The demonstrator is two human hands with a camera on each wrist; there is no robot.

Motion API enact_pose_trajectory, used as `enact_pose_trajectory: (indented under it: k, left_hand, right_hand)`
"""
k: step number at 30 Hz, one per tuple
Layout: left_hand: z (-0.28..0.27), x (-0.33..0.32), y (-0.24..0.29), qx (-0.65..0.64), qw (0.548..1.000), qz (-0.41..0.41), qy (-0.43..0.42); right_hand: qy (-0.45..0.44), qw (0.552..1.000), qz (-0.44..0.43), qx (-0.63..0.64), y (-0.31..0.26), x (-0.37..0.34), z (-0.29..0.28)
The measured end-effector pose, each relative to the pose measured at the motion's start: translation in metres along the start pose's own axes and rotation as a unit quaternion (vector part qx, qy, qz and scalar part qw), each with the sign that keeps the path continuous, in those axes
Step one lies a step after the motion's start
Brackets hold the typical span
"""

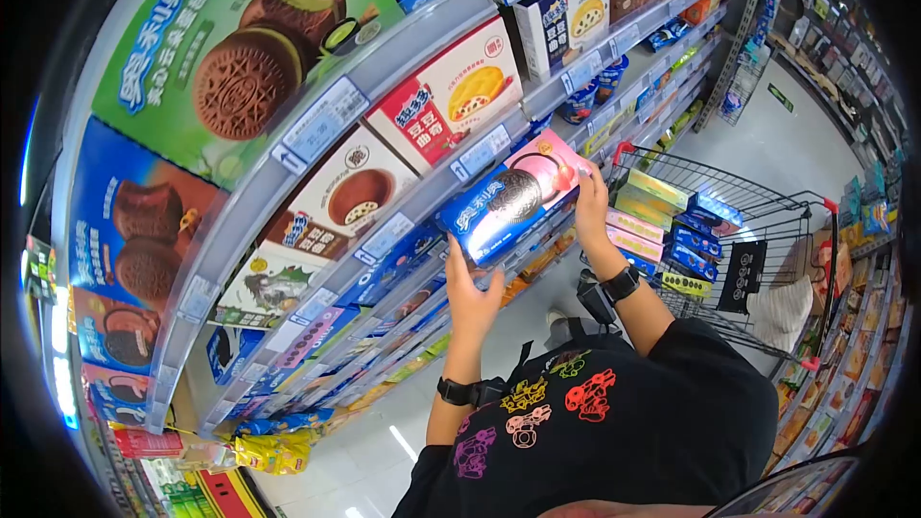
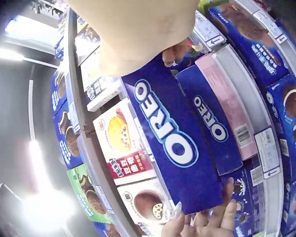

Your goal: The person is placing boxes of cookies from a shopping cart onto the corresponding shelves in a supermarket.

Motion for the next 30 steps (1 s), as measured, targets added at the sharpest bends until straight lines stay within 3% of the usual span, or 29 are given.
enact_pose_trajectory:
  k: [3,8,11,17,20,25,30]
  left_hand:
    - [-0.001,0.007,-0.001,0.010,0.999,-0.008,0.046]
    - [-0.005,0.014,-0.019,0.019,0.995,-0.025,0.094]
    - [-0.009,0.018,-0.025,0.007,0.991,-0.027,0.129]
    - [-0.020,0.024,-0.034,0.024,0.982,-0.054,0.182]
    - [-0.025,0.028,-0.033,0.074,0.978,-0.052,0.187]
    - [-0.032,0.035,-0.023,0.259,0.942,-0.021,0.213]
    - [-0.029,0.042,-0.031,0.231,0.947,-0.034,0.221]
  right_hand:
    - [-0.035,0.998,0.046,0.016,0.014,0.011,0.009]
    - [-0.057,0.998,0.013,0.022,0.026,0.023,0.032]
    - [-0.085,0.992,0.058,0.076,0.024,0.025,0.047]
    - [-0.187,0.978,0.093,0.026,0.029,0.031,0.061]
    - [-0.234,0.972,-0.031,-0.008,0.029,0.037,0.061]
    - [-0.259,0.951,-0.045,-0.162,0.031,0.049,0.055]
    - [-0.221,0.949,-0.062,-0.217,0.014,0.051,0.062]
Point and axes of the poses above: each hand's wrist, its own x-axis towards the middle knuckle, its own z-axis out of the palm, y = z × x, the point moved 5 cm from there along x, towards the middle knuckle, and after that the axes turned 2 degrees about -y, right-handed, at the moved point
